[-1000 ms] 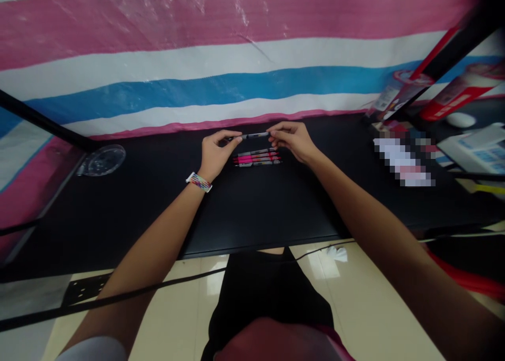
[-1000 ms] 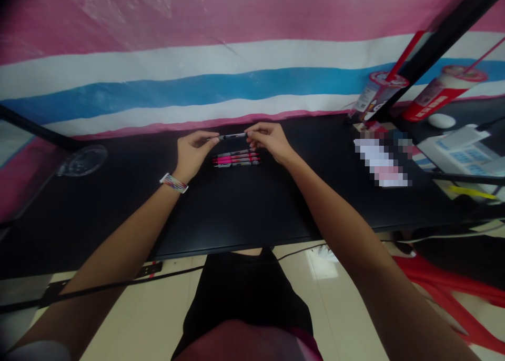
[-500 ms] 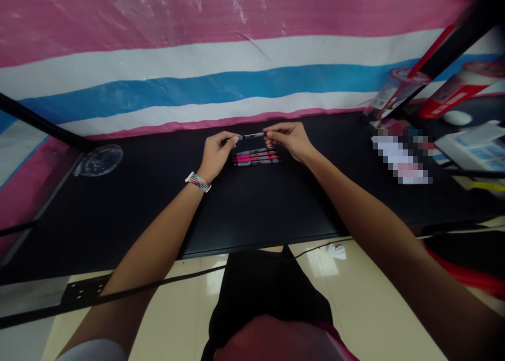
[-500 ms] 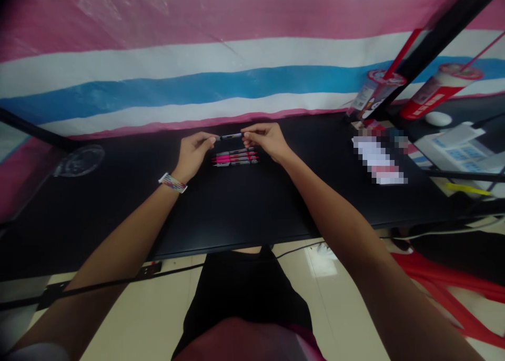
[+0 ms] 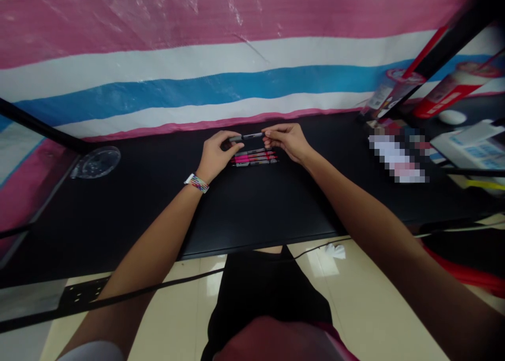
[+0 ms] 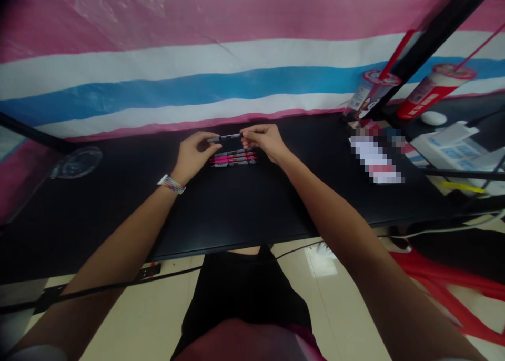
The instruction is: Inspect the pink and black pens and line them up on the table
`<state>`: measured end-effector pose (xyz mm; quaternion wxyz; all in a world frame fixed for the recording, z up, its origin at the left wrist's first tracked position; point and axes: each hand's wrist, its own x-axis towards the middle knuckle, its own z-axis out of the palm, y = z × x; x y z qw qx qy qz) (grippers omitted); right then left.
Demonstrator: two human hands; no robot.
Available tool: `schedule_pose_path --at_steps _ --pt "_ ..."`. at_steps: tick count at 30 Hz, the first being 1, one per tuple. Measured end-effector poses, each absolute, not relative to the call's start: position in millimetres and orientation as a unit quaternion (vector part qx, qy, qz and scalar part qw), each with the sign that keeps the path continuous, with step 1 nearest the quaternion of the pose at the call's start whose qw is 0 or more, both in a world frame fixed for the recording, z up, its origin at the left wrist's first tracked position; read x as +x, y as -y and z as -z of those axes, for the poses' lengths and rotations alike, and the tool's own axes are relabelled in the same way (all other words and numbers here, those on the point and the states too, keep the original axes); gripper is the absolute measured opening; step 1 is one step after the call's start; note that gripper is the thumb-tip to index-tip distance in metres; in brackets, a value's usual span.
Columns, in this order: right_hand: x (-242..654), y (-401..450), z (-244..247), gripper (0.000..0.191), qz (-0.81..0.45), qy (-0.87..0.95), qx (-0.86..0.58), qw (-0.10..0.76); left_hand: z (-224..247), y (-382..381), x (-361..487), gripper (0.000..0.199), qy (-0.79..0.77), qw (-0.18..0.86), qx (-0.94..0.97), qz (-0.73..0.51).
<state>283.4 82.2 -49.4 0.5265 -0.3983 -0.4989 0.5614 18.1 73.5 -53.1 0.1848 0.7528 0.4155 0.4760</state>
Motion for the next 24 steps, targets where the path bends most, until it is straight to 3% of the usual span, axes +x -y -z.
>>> schedule_pose_path --at_steps 4,12,20,24 --pt "283.2 -81.8 48.5 0.025 -0.579 0.491 -0.384 0.526 47.5 -69.5 15.6 0.013 -0.393 0.104 0.787 -0.465" --pt "283.7 -79.4 43.0 0.014 -0.598 0.473 -0.406 0.505 48.3 -72.5 6.7 0.028 -0.361 0.029 0.848 -0.386" --pt "283.9 -79.2 41.8 0.022 -0.585 0.486 -0.398 0.512 43.2 -68.0 10.7 0.039 -0.389 0.092 0.824 -0.401" --pt "283.6 -79.3 42.6 0.023 -0.581 0.490 -0.403 0.510 45.7 -69.0 13.3 0.022 -0.407 0.160 0.774 -0.458"
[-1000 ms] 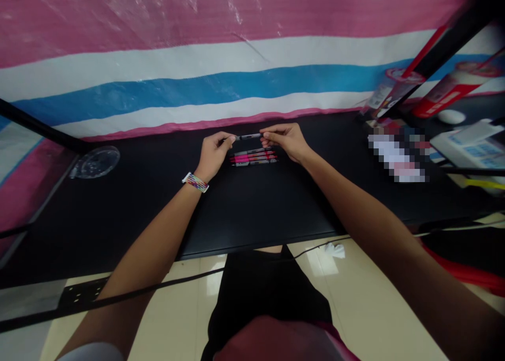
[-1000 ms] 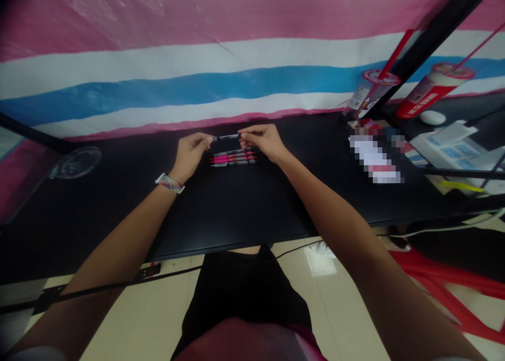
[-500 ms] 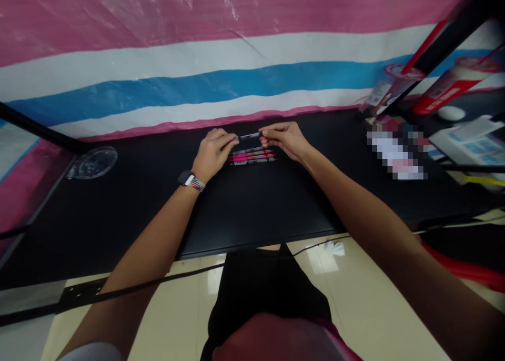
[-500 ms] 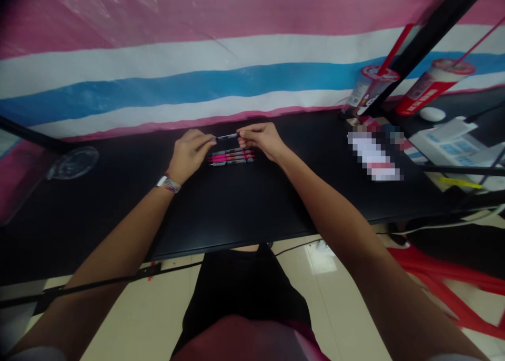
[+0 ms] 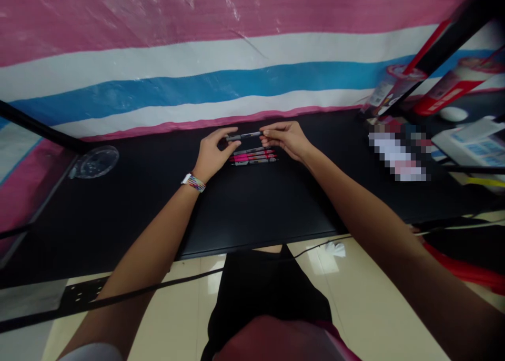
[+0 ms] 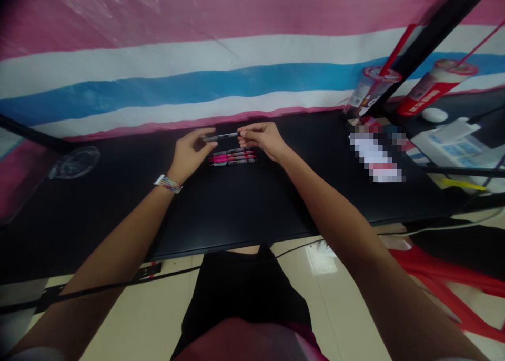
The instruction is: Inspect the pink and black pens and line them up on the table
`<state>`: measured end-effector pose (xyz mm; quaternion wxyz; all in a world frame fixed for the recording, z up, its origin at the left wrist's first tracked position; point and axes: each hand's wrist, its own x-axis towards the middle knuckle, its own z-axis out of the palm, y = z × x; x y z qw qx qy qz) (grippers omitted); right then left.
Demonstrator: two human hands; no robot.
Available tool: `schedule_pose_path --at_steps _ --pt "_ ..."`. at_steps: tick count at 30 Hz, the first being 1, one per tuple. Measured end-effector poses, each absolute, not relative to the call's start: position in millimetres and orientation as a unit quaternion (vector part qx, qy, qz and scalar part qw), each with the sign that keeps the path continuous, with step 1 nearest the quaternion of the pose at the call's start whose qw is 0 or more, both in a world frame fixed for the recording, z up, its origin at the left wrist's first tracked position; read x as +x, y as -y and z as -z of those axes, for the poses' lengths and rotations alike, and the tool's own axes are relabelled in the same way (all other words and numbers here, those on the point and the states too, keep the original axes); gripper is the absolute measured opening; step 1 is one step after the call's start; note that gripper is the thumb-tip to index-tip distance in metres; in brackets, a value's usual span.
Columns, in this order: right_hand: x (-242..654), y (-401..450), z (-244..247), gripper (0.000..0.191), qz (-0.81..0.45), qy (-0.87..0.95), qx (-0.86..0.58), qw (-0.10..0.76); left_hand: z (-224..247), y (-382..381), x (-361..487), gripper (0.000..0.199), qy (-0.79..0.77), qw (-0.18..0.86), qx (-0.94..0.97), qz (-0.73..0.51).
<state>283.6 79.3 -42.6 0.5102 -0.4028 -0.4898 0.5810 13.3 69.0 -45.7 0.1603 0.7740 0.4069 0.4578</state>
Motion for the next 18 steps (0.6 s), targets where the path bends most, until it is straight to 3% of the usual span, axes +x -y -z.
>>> schedule_pose_path --at_steps 3,6,10,15,18 --pt "283.5 -79.7 43.1 0.022 -0.577 0.489 -0.410 0.510 48.4 -71.0 14.6 0.021 -0.420 0.200 0.743 -0.481" --pt "284.1 -80.7 44.4 0.022 -0.583 0.487 -0.406 0.508 49.6 -72.8 14.7 0.047 -0.435 0.227 0.732 -0.473" --pt "286.4 -83.9 48.5 0.020 -0.590 0.484 -0.382 0.520 51.9 -76.9 13.3 0.029 -0.416 0.263 0.708 -0.508" --pt "289.0 -87.3 52.7 0.019 -0.594 0.476 -0.375 0.529 53.9 -82.2 10.8 0.040 -0.427 0.286 0.693 -0.506" --pt "290.5 -88.5 53.5 0.019 -0.588 0.480 -0.382 0.527 54.7 -83.8 10.1 0.020 -0.423 0.308 0.684 -0.508"
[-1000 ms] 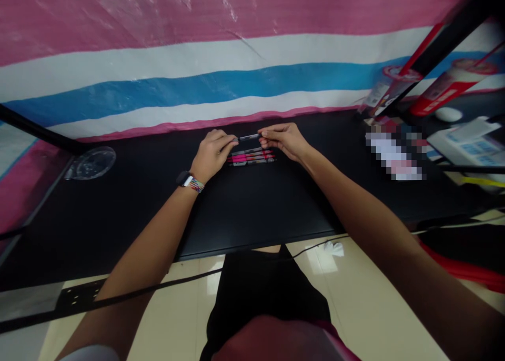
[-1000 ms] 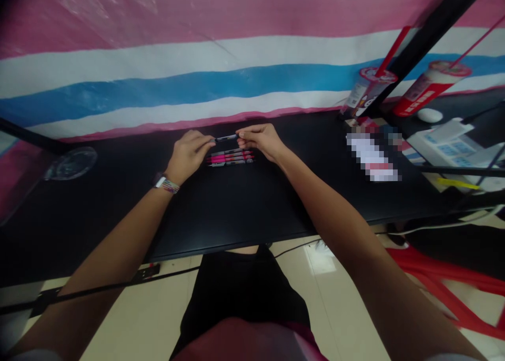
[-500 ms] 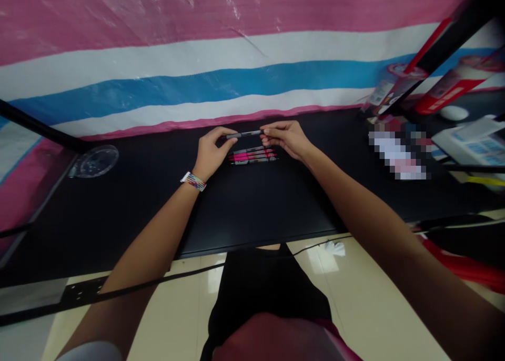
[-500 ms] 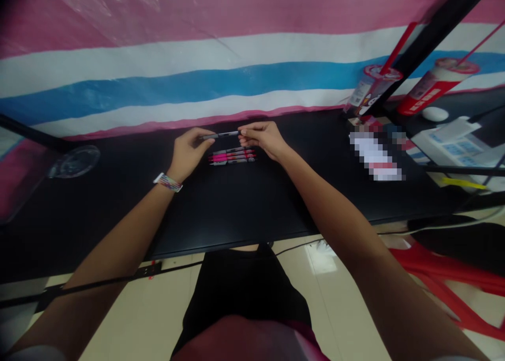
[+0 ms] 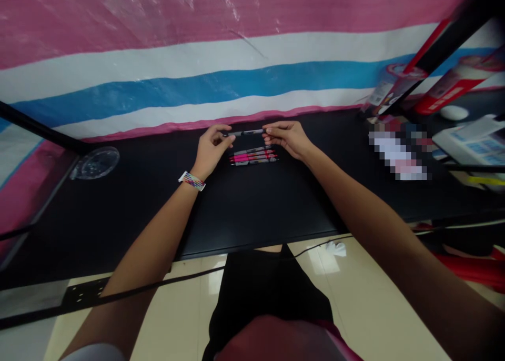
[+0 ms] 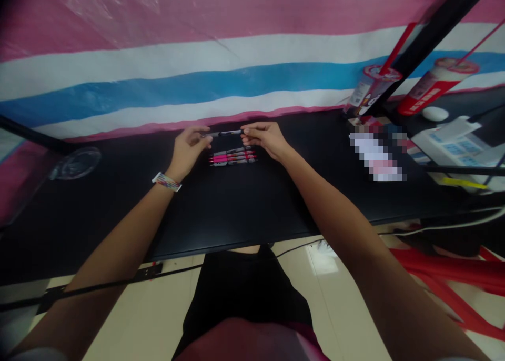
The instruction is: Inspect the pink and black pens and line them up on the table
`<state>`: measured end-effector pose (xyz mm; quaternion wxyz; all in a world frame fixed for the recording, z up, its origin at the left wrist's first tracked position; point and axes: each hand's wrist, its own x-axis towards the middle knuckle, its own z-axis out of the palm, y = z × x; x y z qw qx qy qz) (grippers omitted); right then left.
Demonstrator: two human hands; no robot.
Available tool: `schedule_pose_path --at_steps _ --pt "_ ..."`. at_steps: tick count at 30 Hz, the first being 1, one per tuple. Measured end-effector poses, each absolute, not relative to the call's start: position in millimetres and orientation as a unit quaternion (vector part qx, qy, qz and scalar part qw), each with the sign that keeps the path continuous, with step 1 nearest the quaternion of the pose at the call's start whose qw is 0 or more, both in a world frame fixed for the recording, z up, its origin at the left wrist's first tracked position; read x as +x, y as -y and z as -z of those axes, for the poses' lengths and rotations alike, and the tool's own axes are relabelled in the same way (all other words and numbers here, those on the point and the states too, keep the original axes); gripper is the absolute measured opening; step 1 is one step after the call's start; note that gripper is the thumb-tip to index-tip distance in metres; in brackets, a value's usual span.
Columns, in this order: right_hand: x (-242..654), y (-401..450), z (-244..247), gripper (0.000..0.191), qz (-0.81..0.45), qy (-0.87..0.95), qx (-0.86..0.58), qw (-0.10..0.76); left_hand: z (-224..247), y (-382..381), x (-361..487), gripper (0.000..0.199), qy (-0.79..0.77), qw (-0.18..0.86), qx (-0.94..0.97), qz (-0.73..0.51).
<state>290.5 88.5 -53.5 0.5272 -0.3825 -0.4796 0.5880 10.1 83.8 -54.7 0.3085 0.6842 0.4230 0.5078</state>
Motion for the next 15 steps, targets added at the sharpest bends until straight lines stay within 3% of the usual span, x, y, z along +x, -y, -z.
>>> schedule_pose_path --at_steps 2,5,8,13,15 --pt "291.6 -89.1 53.2 0.019 -0.582 0.482 -0.392 0.525 55.2 -84.2 10.0 0.020 -0.421 0.309 0.690 -0.501" --pt "292.7 -89.0 51.5 0.018 -0.576 0.483 -0.407 0.519 55.8 -83.9 10.6 0.035 -0.429 0.286 0.700 -0.494" --pt "292.7 -88.0 49.2 0.017 -0.578 0.476 -0.408 0.522 55.8 -83.6 11.3 0.025 -0.421 0.278 0.685 -0.526" --pt "291.9 -87.4 47.9 0.019 -0.576 0.476 -0.415 0.519 55.7 -84.0 10.1 0.032 -0.436 0.264 0.691 -0.513" --pt "291.9 -88.1 48.6 0.019 -0.578 0.475 -0.414 0.519 56.8 -85.3 9.2 0.026 -0.438 0.267 0.682 -0.521"
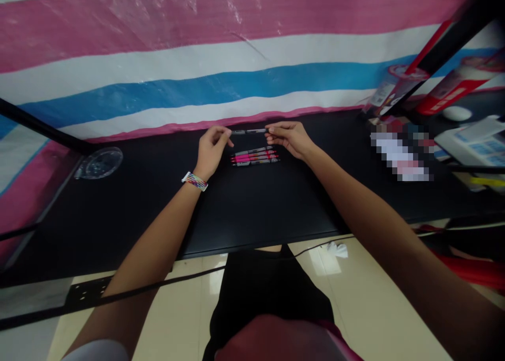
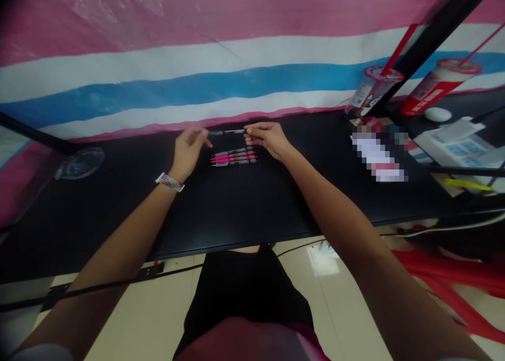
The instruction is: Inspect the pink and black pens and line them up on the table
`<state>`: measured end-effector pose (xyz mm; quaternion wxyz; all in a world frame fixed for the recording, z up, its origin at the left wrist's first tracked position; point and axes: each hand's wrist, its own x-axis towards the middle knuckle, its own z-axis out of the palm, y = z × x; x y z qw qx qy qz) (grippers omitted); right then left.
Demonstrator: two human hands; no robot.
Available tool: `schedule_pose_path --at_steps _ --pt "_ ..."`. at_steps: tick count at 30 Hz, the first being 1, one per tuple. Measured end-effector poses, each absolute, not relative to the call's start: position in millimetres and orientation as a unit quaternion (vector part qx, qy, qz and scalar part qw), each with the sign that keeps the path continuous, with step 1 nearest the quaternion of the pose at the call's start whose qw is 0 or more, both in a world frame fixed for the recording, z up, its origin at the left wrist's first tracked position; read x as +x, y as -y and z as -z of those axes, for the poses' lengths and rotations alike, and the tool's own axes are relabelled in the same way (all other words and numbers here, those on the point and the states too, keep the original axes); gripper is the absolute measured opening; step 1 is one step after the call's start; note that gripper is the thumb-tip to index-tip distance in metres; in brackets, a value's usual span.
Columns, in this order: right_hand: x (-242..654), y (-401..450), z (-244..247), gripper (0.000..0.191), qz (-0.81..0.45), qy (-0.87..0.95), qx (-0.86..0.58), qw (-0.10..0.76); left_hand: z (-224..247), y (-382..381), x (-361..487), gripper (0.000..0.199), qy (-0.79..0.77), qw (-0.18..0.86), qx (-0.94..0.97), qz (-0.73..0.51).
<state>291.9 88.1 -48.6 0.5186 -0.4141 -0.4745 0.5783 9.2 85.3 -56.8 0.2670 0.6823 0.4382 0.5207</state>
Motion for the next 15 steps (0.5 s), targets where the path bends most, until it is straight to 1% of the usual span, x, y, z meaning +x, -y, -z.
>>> schedule_pose_path --at_steps 4,7,9,11,15 --pt "292.5 -89.3 50.5 0.017 -0.582 0.470 -0.400 0.529 59.1 -88.6 6.7 0.027 -0.439 0.266 0.673 -0.532" --pt "292.9 -89.8 51.4 0.017 -0.582 0.474 -0.398 0.527 59.5 -90.3 4.6 0.045 -0.447 0.253 0.682 -0.520" --pt "293.1 -90.6 52.2 0.017 -0.578 0.475 -0.401 0.529 60.4 -91.7 3.4 0.051 -0.452 0.246 0.680 -0.523" --pt "293.4 -91.9 53.1 0.019 -0.570 0.471 -0.400 0.542 62.3 -94.1 2.3 0.044 -0.453 0.251 0.669 -0.533" --pt "293.9 -94.9 54.0 0.019 -0.541 0.466 -0.408 0.569 67.2 -99.3 0.1 0.017 -0.453 0.266 0.639 -0.562"
